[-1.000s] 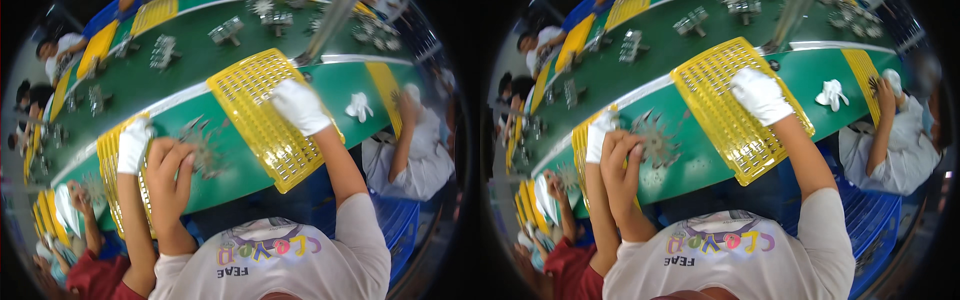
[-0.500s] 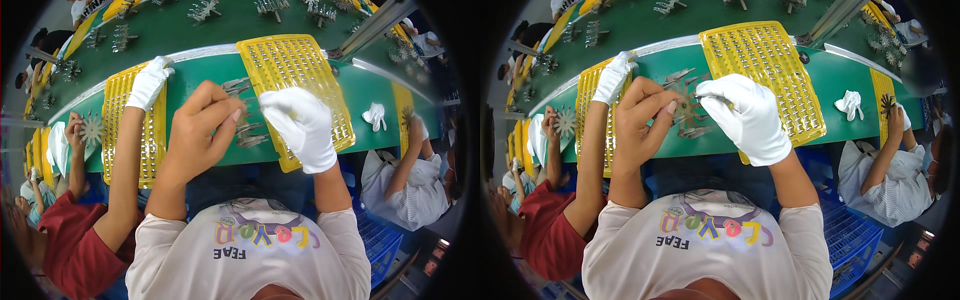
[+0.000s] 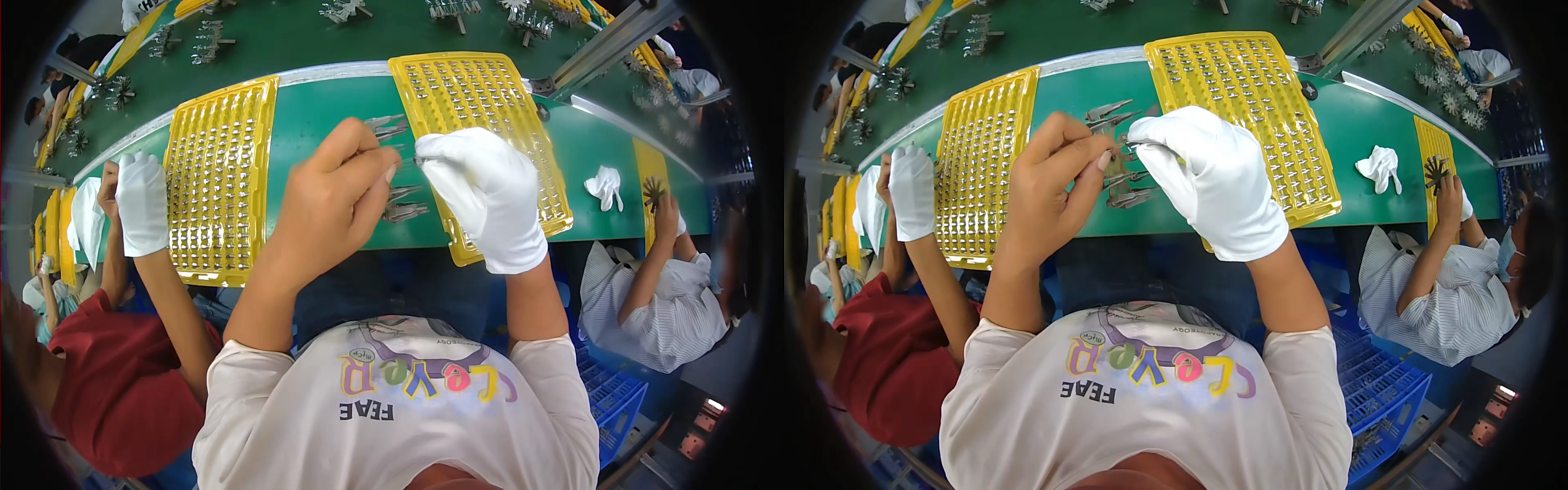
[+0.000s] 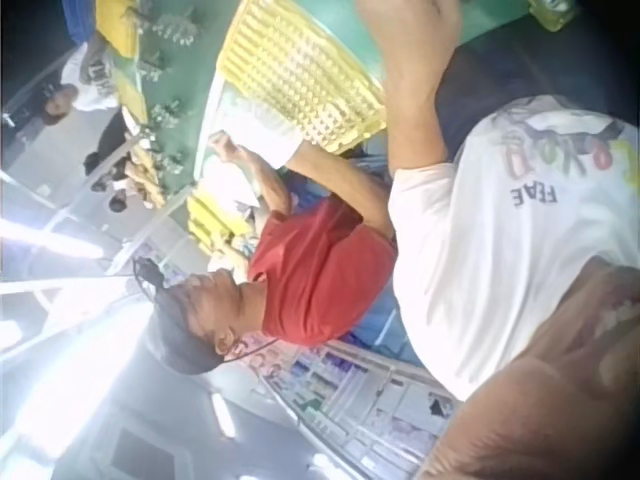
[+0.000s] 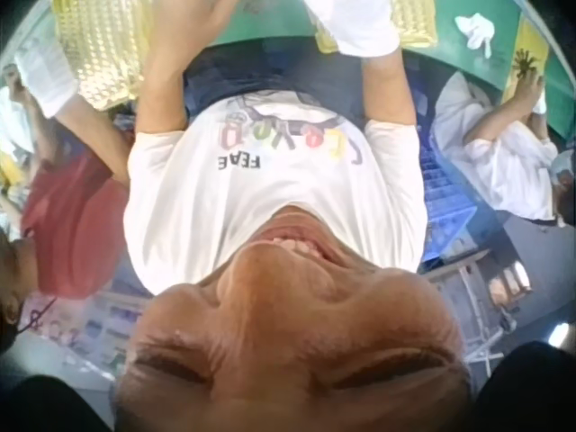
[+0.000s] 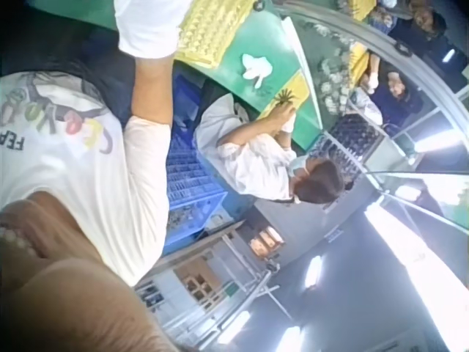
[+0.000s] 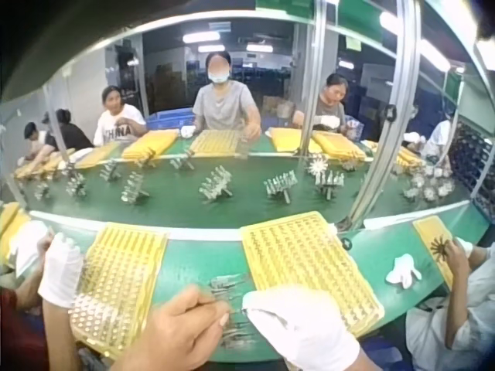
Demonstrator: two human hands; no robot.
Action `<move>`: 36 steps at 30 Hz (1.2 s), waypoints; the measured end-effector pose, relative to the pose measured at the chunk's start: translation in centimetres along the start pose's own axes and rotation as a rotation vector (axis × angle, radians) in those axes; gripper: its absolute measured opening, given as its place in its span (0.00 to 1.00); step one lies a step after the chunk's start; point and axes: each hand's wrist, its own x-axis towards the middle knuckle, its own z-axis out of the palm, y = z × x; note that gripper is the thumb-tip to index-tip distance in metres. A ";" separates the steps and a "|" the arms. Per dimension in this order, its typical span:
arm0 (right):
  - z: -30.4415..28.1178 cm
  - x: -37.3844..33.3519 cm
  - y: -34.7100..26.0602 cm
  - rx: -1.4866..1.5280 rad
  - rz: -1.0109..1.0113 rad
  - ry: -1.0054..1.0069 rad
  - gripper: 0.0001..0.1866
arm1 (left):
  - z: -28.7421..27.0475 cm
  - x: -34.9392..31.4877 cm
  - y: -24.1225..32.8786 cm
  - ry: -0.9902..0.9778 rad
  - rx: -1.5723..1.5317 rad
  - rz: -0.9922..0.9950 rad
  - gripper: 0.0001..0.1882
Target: The person assembles metal components by picking small parts from a yellow tray and attaching them onto the prongs of metal wheel fixtures by hand.
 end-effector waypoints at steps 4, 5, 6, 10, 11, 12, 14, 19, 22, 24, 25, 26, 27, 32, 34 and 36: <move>0.0 0.2 0.1 -0.053 -0.049 -0.015 0.09 | -0.1 0.1 0.0 -0.006 0.002 0.007 0.04; 0.0 0.2 0.1 -0.053 -0.043 -0.021 0.09 | -0.1 0.1 0.1 -0.015 0.016 0.014 0.04; 0.1 0.3 0.1 -0.056 -0.056 -0.029 0.09 | -0.1 0.0 0.1 -0.016 0.011 0.008 0.04; -0.3 0.7 -0.4 -0.073 -0.032 -0.105 0.08 | -0.3 0.3 -0.1 -0.022 0.027 0.045 0.03; -0.3 0.7 -0.3 -0.094 -0.053 -0.117 0.08 | -0.3 0.2 0.0 -0.031 0.029 0.059 0.03; -0.3 0.5 -0.5 -0.091 -0.050 -0.119 0.08 | -0.2 0.1 0.0 -0.033 0.029 0.054 0.03; -0.4 0.4 -0.5 -0.138 -0.044 -0.165 0.07 | 0.2 0.0 -0.1 -0.063 0.016 0.040 0.04; 0.5 0.0 0.5 -0.131 -0.087 -0.127 0.08 | 0.9 0.0 -0.2 -0.087 0.051 0.035 0.06; 1.4 -0.2 1.1 -0.058 -0.054 -0.046 0.08 | 1.2 0.0 -0.6 -0.069 0.034 -0.006 0.08; 1.8 -0.5 1.5 0.013 0.015 0.017 0.07 | 1.3 -0.1 0.6 -0.082 -0.028 -0.143 0.14; 1.9 -0.5 1.4 0.005 0.025 0.020 0.07 | 1.3 -0.3 0.8 -0.090 -0.038 -0.139 0.14; 1.9 -0.4 1.3 0.039 0.065 0.045 0.07 | 1.3 -0.6 0.7 -0.081 -0.068 -0.130 0.17; 1.8 -0.3 1.2 0.074 0.104 0.069 0.06 | 1.3 -0.7 0.4 -0.073 -0.097 -0.123 0.19; 0.8 0.0 3.4 0.466 0.258 -0.059 0.09 | 1.1 -1.3 -1.5 -0.108 0.031 -0.033 0.15; -0.2 -0.4 8.5 0.440 0.544 0.051 0.12 | 1.3 -0.9 -1.9 -0.049 0.034 -0.114 0.12; -1.4 -1.3 14.3 -0.231 0.397 -0.082 0.10 | 1.1 -0.5 -2.3 -0.048 0.043 -0.082 0.13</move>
